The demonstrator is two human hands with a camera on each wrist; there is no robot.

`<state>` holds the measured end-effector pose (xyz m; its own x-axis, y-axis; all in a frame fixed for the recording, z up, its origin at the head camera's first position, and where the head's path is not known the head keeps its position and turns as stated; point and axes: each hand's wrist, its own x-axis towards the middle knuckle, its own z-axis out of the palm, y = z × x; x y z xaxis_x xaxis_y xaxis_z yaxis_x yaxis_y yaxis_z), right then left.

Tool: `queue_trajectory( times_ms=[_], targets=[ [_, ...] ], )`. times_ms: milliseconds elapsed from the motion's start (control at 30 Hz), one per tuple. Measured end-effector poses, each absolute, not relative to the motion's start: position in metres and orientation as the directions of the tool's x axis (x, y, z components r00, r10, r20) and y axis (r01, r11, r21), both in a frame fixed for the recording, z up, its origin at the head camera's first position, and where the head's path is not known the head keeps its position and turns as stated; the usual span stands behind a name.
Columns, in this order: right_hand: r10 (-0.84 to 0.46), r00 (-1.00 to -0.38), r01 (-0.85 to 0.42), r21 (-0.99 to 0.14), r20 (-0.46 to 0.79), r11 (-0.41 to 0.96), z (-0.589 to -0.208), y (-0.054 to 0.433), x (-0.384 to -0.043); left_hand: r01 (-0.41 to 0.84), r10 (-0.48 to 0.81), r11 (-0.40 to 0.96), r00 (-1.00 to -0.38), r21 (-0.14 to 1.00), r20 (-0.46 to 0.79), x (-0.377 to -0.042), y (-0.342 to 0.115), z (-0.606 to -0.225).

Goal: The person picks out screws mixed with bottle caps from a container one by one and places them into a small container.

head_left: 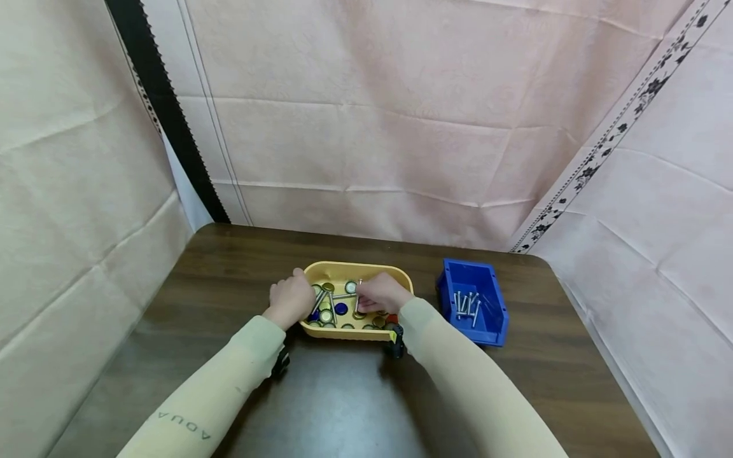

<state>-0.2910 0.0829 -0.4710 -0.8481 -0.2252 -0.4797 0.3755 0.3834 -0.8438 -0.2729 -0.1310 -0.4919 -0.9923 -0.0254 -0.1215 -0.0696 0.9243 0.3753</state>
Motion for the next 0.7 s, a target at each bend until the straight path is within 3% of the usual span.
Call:
queue_trajectory(
  times_ms=[700],
  targets=[
    [-0.217,-0.875,0.333,-0.864,-0.432,0.376,-0.475,0.104,-0.292,-0.082,-0.028,0.921,-0.989,0.381,-0.145,-0.274,-0.13,-0.49]
  ],
)
